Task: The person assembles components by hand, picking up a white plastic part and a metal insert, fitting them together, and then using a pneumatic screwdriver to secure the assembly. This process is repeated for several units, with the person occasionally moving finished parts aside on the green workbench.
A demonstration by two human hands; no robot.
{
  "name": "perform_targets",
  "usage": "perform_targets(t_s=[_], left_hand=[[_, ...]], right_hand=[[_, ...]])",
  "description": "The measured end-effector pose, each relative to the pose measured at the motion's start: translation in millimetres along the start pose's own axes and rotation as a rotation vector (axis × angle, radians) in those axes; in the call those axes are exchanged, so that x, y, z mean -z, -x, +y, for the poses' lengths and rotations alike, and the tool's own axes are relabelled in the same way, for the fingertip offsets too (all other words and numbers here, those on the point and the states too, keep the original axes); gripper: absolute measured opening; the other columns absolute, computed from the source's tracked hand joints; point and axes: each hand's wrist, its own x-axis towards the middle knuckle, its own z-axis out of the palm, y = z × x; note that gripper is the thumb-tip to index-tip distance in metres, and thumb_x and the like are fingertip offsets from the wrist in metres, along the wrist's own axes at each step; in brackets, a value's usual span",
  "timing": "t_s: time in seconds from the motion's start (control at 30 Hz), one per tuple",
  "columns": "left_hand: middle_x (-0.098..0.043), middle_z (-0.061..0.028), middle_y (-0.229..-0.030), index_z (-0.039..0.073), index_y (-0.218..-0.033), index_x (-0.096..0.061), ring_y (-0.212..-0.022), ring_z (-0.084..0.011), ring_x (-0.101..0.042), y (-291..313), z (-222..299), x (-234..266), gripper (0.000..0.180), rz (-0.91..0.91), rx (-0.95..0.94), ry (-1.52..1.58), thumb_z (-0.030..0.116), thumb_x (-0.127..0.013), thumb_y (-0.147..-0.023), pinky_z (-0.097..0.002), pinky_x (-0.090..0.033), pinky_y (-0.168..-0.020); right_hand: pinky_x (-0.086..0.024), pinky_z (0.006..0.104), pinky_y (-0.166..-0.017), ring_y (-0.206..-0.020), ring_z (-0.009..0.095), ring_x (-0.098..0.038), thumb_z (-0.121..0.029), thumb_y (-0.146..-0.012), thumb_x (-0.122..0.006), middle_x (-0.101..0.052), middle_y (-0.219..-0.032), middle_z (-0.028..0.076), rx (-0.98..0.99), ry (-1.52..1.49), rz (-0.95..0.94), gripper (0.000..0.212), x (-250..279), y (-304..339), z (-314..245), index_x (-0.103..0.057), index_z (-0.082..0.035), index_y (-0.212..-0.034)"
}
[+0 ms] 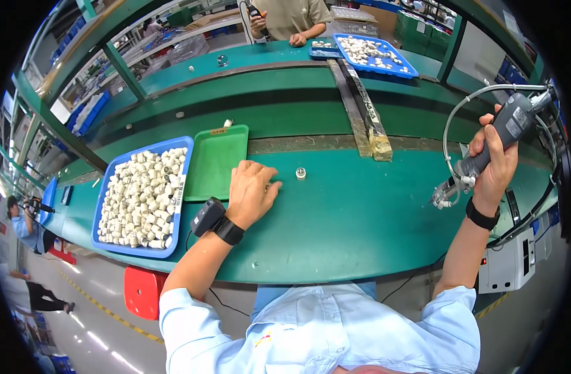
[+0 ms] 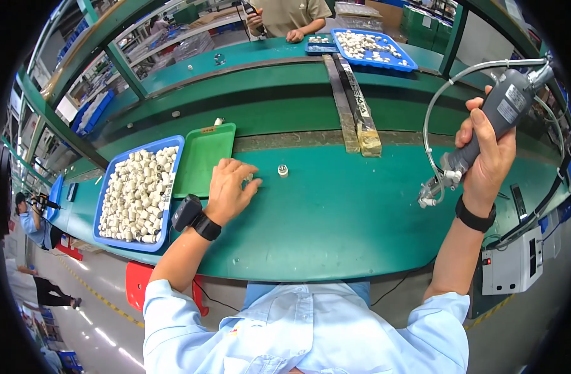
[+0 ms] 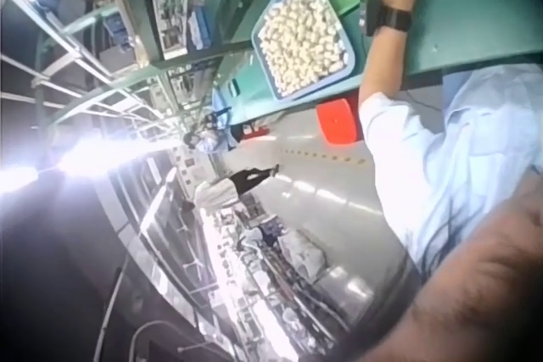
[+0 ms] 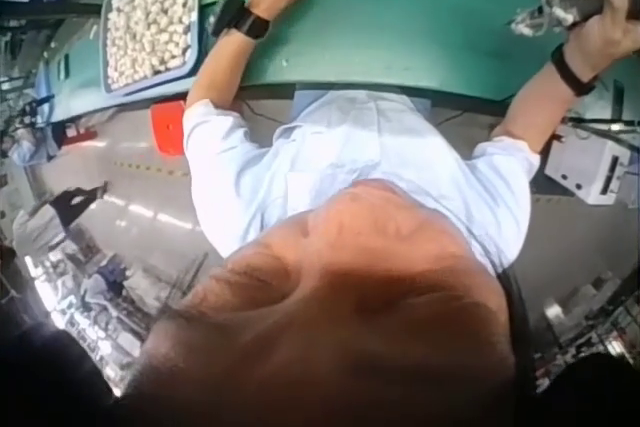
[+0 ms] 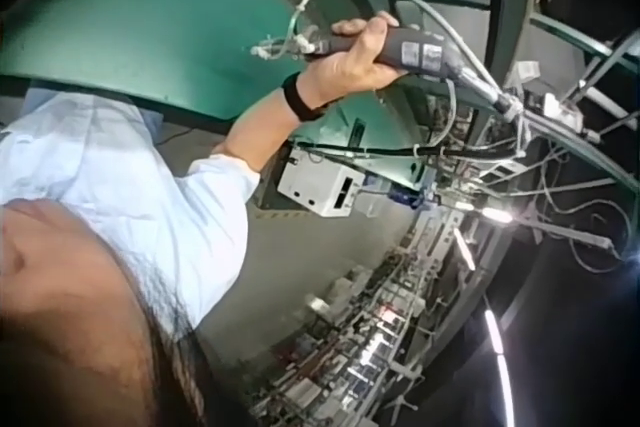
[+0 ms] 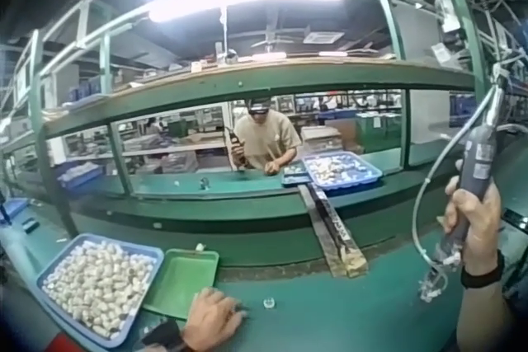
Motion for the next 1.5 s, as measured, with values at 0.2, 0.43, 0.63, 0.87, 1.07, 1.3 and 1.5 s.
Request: perform_targets(t_s=[0.2,0.43,0.63,0.87,1.07,1.3,1.5], left_hand=[[-0.065,-0.0126,-0.089,0.009,-0.087,-0.067,-0.087,-0.0311,-0.061,-66.9,-75.7,-10.9,0.013,0.013,0.236,-0.263,0.019,-0.066,-0.079,-0.0430,-0.046,-0.074],[-0.069,-0.0179,-0.091,0.005,-0.091,-0.069,-0.092,-0.0331,-0.066,-121.5,-174.3,-53.8,0.033,-0.304,0.540,-0.585,0.035,-0.069,-0.078,-0.0451,-0.048,-0.083],[-0.069,-0.0207,-0.095,0.005,-0.086,-0.072,-0.095,-0.0352,-0.066,-153.2,-180.7,-89.8,0.025,-0.314,0.691,-0.450,0.028,-0.069,-0.077,-0.0439,-0.052,-0.085],[-0.068,-0.0198,-0.094,0.006,-0.089,-0.069,-0.093,-0.0350,-0.065,-143.0,-181.5,-103.3,0.016,-0.216,0.632,-0.443,0.016,-0.068,-0.077,-0.0454,-0.052,-0.081],[-0.059,-0.0146,-0.084,0.003,-0.091,-0.060,-0.086,-0.0342,-0.059,-133.8,-93.0,-72.7,0.018,0.192,0.221,-0.092,0.004,-0.064,-0.074,-0.0425,-0.048,-0.076],[-0.062,-0.0070,-0.092,0.000,-0.104,-0.059,-0.074,-0.0136,-0.064,-83.5,51.1,-22.8,0.019,-0.195,0.401,1.172,0.001,-0.062,-0.085,-0.0256,-0.054,-0.060],[-0.063,-0.0066,-0.095,-0.002,-0.112,-0.057,-0.081,-0.0136,-0.064,-39.4,106.9,-3.8,0.025,-0.480,0.479,1.541,0.001,-0.062,-0.088,-0.0259,-0.056,-0.070]], right_hand=[[-0.043,0.0237,-0.054,-0.062,0.009,-0.051,-0.006,-0.090,-0.058,-0.059,-0.101,0.010,0.006,0.005,0.004,0.043,9.5,-6.5,5.3,-0.043,0.003,-0.129],[-0.041,0.0228,-0.058,-0.066,0.009,-0.047,-0.006,-0.092,-0.053,-0.057,-0.106,0.008,-0.023,0.068,-0.007,0.044,16.8,-8.2,14.3,-0.039,0.003,-0.133],[-0.041,0.0230,-0.059,-0.068,0.009,-0.047,-0.006,-0.092,-0.052,-0.057,-0.106,0.008,-0.010,0.093,-0.012,0.046,28.2,-10.1,11.4,-0.037,0.004,-0.135],[-0.043,0.0245,-0.064,-0.070,0.010,-0.050,-0.006,-0.091,-0.054,-0.057,-0.107,0.011,0.001,0.130,0.053,0.045,27.3,-10.6,12.0,-0.039,0.006,-0.132],[-0.046,0.0294,-0.080,-0.089,0.015,-0.056,-0.005,-0.092,-0.054,-0.056,-0.114,0.012,0.108,0.138,0.199,0.044,7.7,-10.2,-4.3,-0.041,0.005,-0.133],[-0.046,0.0360,-0.088,-0.106,0.023,-0.054,-0.003,-0.087,-0.061,-0.052,-0.123,0.015,0.560,0.498,0.354,0.045,-7.0,25.0,-32.4,-0.044,0.004,-0.128],[-0.050,0.0350,-0.078,-0.091,0.027,-0.059,0.001,-0.076,-0.070,-0.059,-0.104,0.014,0.490,0.664,-0.315,0.039,-33.2,100.1,-53.2,-0.057,-0.001,-0.112]])
